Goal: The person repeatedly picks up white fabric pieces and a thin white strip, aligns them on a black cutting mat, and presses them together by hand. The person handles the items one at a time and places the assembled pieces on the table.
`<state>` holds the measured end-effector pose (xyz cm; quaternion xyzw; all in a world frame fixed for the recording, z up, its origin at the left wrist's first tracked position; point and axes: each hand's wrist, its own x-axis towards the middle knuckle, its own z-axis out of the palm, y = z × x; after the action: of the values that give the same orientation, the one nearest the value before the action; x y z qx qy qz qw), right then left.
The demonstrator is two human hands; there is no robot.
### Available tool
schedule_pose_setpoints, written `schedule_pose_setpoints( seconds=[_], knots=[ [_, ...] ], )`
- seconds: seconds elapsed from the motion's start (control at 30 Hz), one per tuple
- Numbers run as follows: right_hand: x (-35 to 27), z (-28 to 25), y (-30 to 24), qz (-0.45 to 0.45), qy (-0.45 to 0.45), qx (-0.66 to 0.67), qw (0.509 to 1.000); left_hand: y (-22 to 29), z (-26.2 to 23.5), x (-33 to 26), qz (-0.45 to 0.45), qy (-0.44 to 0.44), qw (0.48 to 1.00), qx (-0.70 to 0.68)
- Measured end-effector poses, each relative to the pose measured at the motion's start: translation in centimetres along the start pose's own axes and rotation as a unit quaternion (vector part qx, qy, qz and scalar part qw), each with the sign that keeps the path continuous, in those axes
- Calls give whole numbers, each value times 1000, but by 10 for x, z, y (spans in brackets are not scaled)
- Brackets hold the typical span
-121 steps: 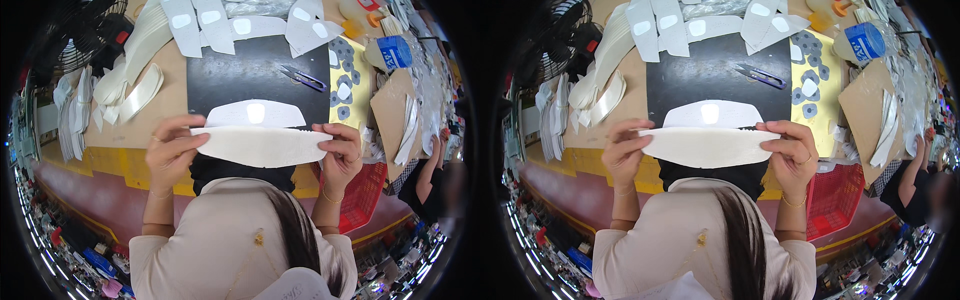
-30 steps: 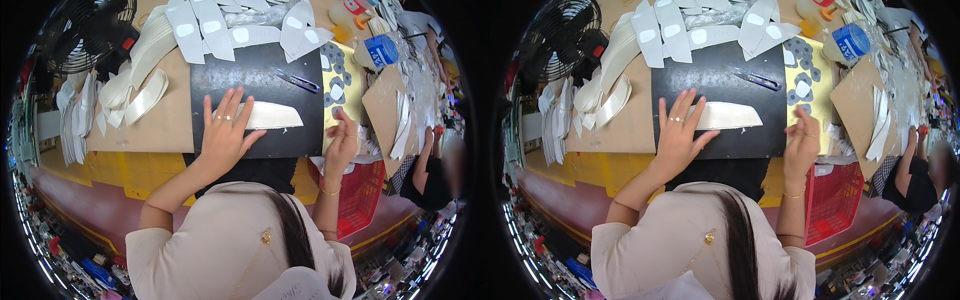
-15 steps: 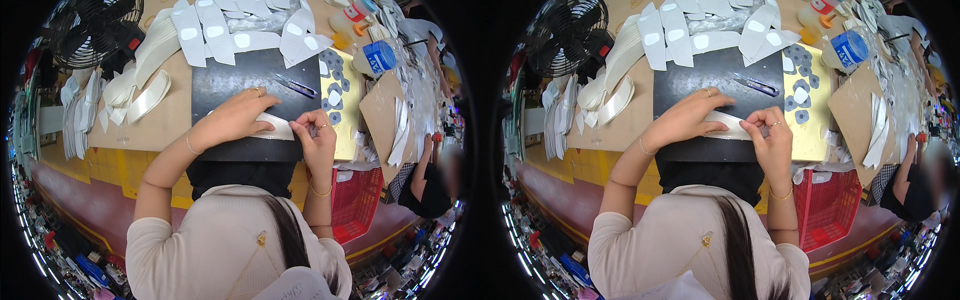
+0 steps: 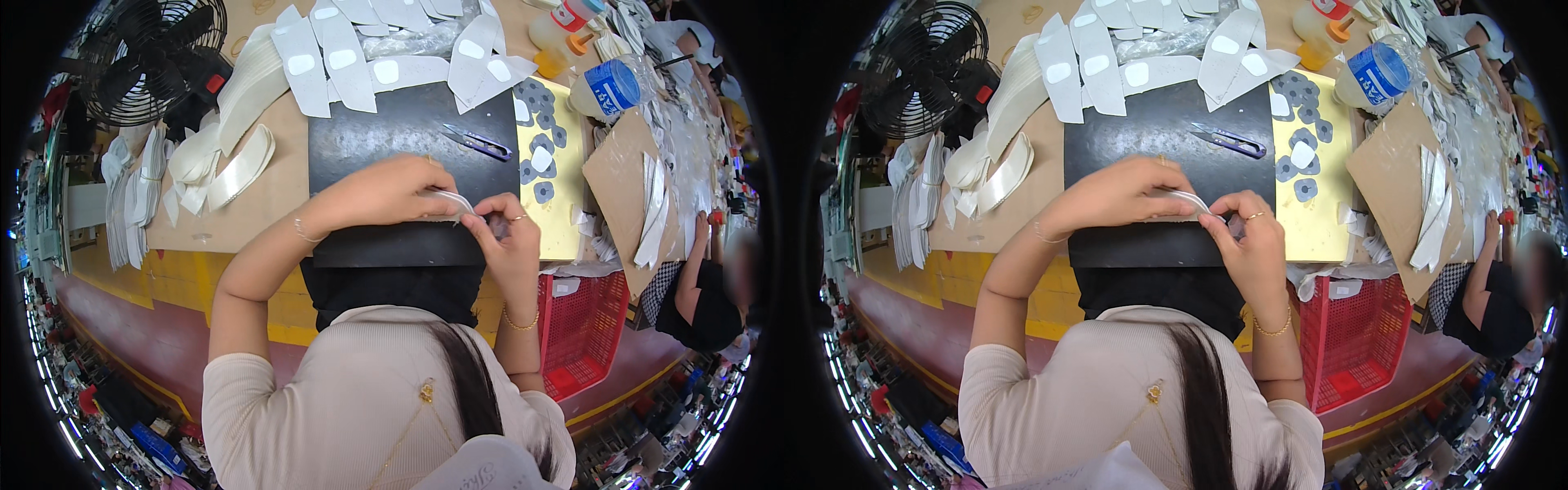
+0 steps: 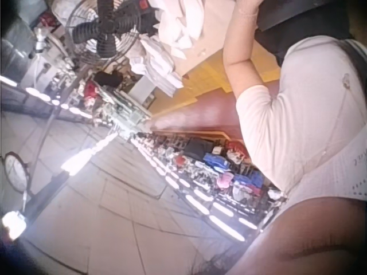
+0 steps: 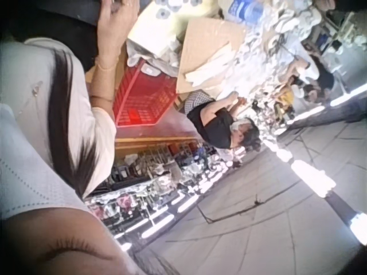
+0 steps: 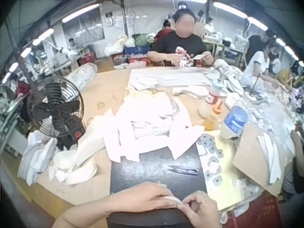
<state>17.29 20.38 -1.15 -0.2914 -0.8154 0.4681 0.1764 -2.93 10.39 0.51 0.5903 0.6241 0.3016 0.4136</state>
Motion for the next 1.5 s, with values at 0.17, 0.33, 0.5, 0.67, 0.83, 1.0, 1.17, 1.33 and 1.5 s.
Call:
schedule_pose_setpoints(
  seconds=[0.17,0.33,0.5,0.67,0.83,1.0,1.17,1.33,1.5],
  knots=[
    [18,-6,-25,-215,96,3,972,16,-20,-16,-42,16,978,-205],
    [24,-5,-20,-308,96,-93,942,9,-12,-17,-58,18,942,-330],
    [27,-3,0,-322,101,-112,935,-5,7,-13,-46,52,941,-330],
    [30,-5,5,-364,108,-134,915,-1,9,-12,-31,84,938,-334],
    [29,-3,8,-384,127,-113,908,3,11,-14,-36,98,937,-333],
    [29,-3,9,-392,128,-102,905,4,15,-10,-30,131,938,-321],
    [30,-5,11,-420,123,-131,890,4,20,-9,-76,120,924,-356],
    [20,-16,-10,-406,54,-171,896,-8,20,-8,-65,162,921,-347],
    [-23,-54,-62,-401,-89,-106,906,-31,-3,-14,-72,278,838,-463]
  ],
)
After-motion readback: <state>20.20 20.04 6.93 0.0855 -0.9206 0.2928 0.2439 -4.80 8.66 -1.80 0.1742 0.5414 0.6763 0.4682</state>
